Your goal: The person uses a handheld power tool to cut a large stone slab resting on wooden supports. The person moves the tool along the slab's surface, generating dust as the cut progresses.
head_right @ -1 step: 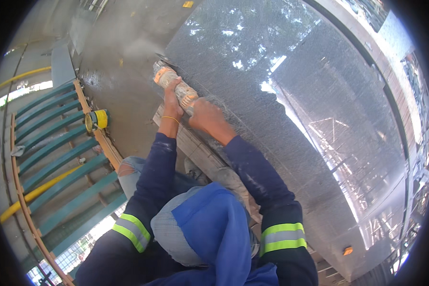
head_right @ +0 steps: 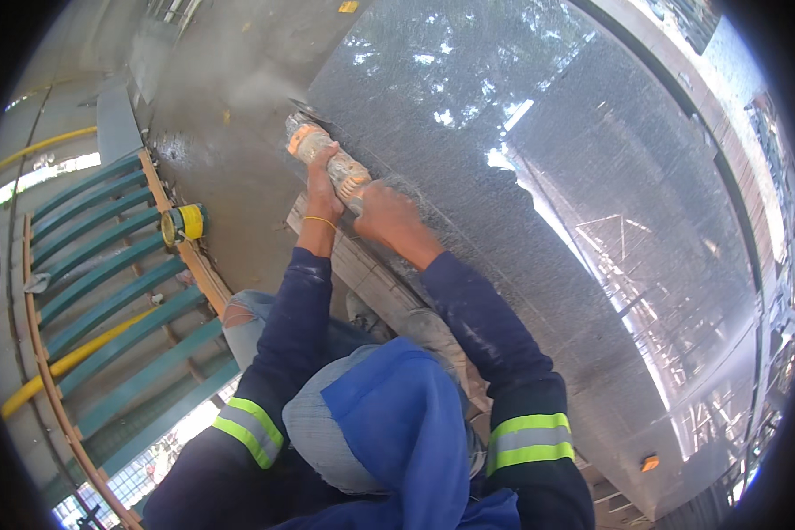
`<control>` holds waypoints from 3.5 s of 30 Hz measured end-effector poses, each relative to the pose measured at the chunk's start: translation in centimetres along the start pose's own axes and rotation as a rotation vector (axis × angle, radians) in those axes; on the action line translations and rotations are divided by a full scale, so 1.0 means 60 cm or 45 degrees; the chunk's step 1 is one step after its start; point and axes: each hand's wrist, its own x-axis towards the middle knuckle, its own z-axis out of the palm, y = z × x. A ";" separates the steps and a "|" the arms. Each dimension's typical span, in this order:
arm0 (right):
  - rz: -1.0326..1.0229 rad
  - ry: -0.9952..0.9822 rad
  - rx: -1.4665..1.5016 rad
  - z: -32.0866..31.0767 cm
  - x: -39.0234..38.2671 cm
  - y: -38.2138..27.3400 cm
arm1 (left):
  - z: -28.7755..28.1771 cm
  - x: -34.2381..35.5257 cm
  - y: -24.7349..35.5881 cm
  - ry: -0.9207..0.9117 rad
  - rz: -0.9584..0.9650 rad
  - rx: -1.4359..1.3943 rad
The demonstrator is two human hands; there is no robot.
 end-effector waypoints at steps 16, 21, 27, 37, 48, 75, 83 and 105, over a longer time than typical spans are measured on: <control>-0.037 0.090 0.016 0.016 0.026 0.003 | 0.000 0.027 0.009 -0.031 0.003 0.016; 0.016 0.011 0.023 0.003 0.012 0.004 | 0.007 0.014 0.005 -0.016 0.055 0.013; -0.023 0.022 0.014 0.007 0.017 0.013 | 0.018 0.005 0.005 0.004 0.048 -0.016; -0.051 0.073 0.068 0.009 0.026 0.003 | 0.007 0.026 0.010 -0.008 0.019 0.030; 0.028 -0.008 0.025 -0.003 0.006 0.004 | 0.006 0.017 -0.004 0.009 0.035 -0.020; -0.046 0.072 0.075 0.011 0.027 0.006 | 0.002 0.032 0.008 -0.009 -0.006 -0.010; -0.016 0.018 0.037 -0.005 0.010 -0.001 | 0.007 0.014 0.007 0.004 0.003 0.013; -0.014 0.008 0.003 -0.007 0.008 0.003 | 0.015 0.007 0.002 0.035 0.041 -0.011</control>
